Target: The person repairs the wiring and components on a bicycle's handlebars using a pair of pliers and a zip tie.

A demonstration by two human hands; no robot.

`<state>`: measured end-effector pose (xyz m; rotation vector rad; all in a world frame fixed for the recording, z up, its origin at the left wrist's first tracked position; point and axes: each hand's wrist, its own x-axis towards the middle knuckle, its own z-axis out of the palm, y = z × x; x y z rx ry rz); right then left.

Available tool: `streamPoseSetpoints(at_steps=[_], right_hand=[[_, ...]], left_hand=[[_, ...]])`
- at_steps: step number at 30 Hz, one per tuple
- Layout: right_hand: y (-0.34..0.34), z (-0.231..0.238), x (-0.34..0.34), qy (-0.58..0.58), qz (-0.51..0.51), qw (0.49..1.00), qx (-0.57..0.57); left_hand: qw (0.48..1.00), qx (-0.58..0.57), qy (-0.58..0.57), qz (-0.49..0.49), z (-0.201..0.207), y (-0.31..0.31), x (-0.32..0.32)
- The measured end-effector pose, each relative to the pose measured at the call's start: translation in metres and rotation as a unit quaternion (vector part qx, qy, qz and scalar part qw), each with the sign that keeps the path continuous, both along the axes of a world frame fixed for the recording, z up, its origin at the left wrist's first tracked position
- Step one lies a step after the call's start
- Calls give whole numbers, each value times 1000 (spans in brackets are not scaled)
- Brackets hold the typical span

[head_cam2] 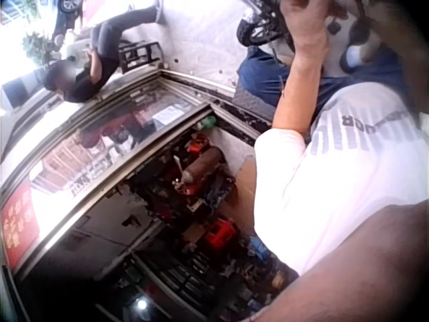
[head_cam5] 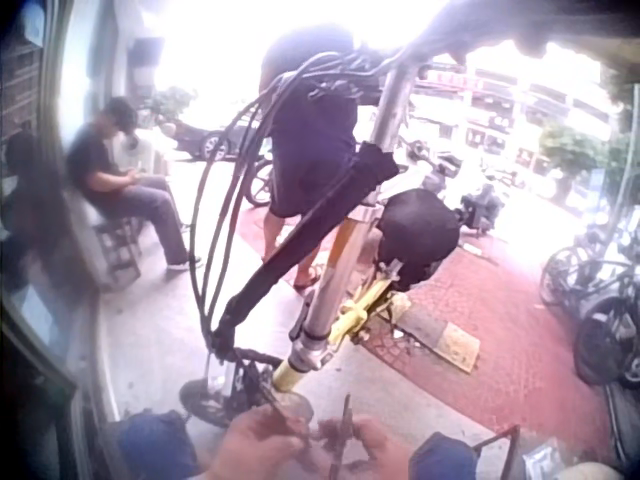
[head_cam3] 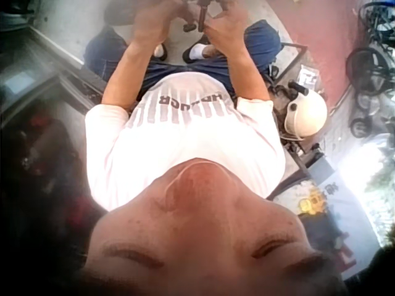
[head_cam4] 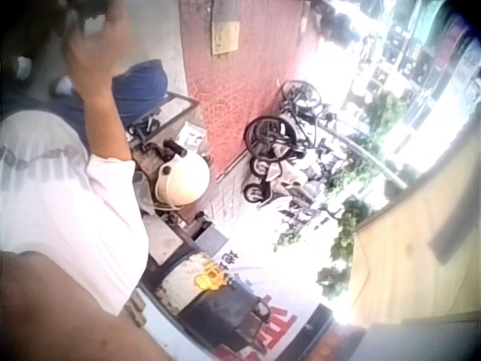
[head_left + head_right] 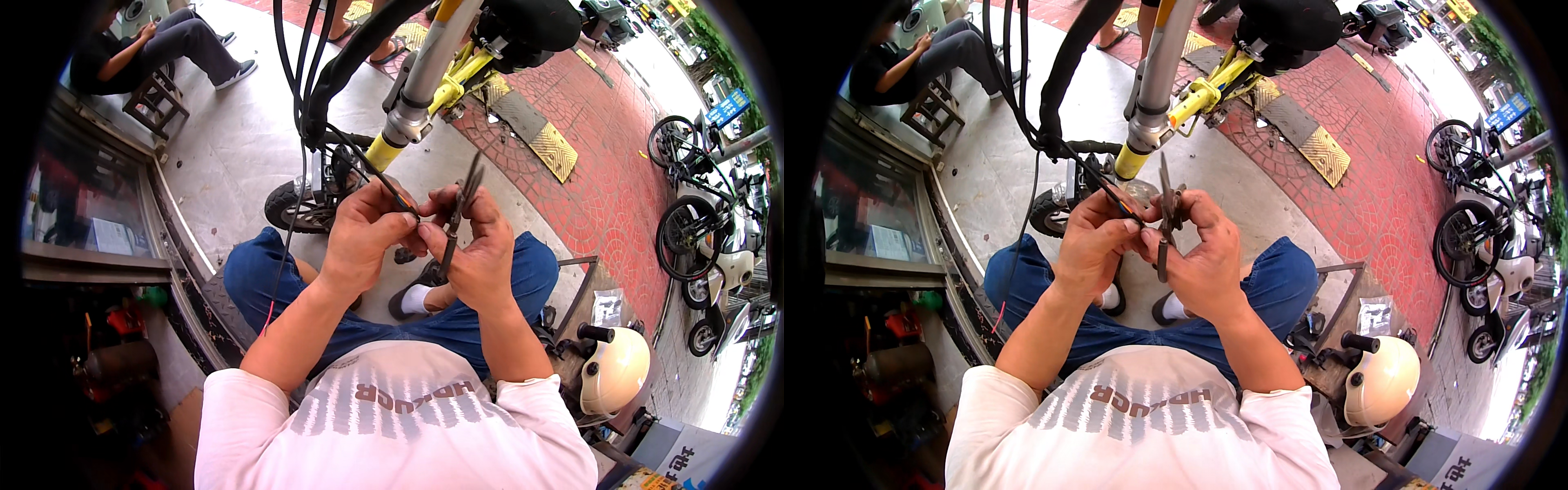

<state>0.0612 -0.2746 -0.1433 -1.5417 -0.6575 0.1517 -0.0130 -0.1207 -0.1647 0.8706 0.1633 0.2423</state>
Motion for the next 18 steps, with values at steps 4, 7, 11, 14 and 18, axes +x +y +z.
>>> streamPoseSetpoints(at_steps=[4,7,11,14,18], right_hand=[[10,-6,5,-35,-11,999,-3],[15,-8,7,9,10,1000,8],[19,-14,15,73,38,996,43],[22,-24,25,106,45,991,62],[10,-54,41,187,56,980,45]], left_hand=[[1000,13,11,-8,-5,7,-2],[1000,14,12,-19,-2,13,-4],[999,-3,0,-42,-3,18,-6],[999,-5,0,-32,-4,22,-6],[999,18,-21,-23,-6,31,-7]])
